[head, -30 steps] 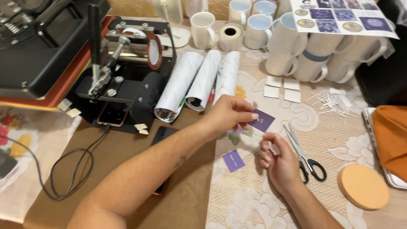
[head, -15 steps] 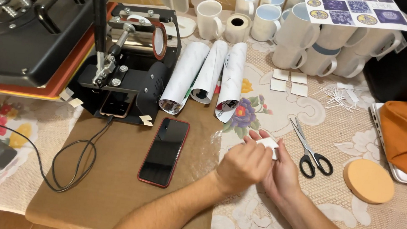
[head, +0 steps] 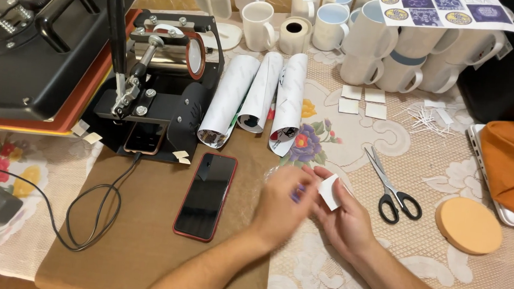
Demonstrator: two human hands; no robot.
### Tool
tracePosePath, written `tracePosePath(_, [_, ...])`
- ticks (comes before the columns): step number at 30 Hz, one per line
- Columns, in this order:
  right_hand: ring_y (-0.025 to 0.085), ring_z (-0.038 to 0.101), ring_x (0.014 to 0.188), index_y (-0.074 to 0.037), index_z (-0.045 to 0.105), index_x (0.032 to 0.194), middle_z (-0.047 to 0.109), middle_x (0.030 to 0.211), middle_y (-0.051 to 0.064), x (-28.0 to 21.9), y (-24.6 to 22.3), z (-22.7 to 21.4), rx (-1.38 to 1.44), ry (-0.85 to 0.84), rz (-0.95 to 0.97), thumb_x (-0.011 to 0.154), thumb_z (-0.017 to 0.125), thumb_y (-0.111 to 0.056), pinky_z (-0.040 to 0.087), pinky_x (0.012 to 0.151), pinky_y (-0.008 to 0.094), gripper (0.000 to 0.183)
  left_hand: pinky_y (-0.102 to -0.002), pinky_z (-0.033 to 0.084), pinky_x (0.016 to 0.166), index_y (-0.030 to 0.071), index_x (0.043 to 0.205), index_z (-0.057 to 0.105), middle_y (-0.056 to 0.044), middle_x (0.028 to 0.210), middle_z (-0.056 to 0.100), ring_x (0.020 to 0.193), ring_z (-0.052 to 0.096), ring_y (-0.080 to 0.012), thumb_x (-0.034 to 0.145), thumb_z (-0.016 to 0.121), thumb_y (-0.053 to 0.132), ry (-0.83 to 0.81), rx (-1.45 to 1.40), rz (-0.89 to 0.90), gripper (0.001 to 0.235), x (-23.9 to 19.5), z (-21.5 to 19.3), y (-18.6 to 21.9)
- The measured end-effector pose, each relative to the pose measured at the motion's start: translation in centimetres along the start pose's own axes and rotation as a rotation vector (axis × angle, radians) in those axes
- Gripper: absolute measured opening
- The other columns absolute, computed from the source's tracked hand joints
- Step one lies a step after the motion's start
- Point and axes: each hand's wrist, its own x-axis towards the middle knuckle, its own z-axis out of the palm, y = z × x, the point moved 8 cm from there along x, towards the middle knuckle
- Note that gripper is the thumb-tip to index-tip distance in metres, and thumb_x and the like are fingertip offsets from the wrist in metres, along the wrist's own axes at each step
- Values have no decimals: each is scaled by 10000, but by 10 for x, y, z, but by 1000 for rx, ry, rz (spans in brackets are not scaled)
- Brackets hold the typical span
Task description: Applying small adhesive labels to a red phone case at a workstation.
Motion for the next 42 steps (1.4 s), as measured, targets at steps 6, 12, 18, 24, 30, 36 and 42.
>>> tracePosePath(6, [256,566,1240,-9,426,1494,489,1551,119,-2,5,14,-263,-320,-107,1000,347,-332,533,905,409,596,-204,494,446,47,913,708,-79,738,709,633,681,-112,906,746,222,-339,-704,-854,179,-42,50,-94])
tracePosePath(12, [266,536,1311,-27,413,1516,494,1550,124,4,7,11,-301,-333,-72,964,367,-356,459,1036,415,644,-274,612,553,-35,962,697,-187,775,725,732,750,-218,902,738,127,-278,-863,-862,176,-49,57,-101])
tracePosePath(18, [202,595,979,-32,575,1357,637,1237,122,26,2,-34,-296,-82,-219,815,670,-213,511,837,332,579,-211,577,554,-36,966,715,-201,803,751,602,705,-185,890,736,165,-88,-829,-921,216,-42,35,-93])
tracePosePath(24, [197,672,662,34,747,890,747,746,164,23,-12,-44,-582,78,-389,829,780,-65,569,663,293,121,-240,614,606,-34,963,708,-164,814,751,750,758,-210,871,756,146,-24,-837,-854,208,-37,27,-95])
tracePosePath(30, [186,677,671,33,755,908,767,770,182,25,-13,-45,-622,109,-354,831,779,-69,549,656,272,131,-237,613,621,-60,1078,705,-152,918,748,801,762,-218,868,745,121,-21,-815,-824,281,-37,31,-109])
tracePosePath(36, [189,681,698,47,769,917,780,792,186,24,-14,-41,-660,82,-316,854,755,-97,548,685,274,158,-243,616,614,-72,1060,703,-165,872,740,775,759,-218,856,757,98,-30,-817,-816,271,-37,31,-115])
tracePosePath(42, [246,747,761,50,743,1001,783,836,221,25,-13,-42,-638,105,-281,862,736,-84,580,695,305,194,-247,615,633,-71,1066,692,-161,900,742,790,762,-248,845,760,90,-24,-846,-878,282,-38,30,-113])
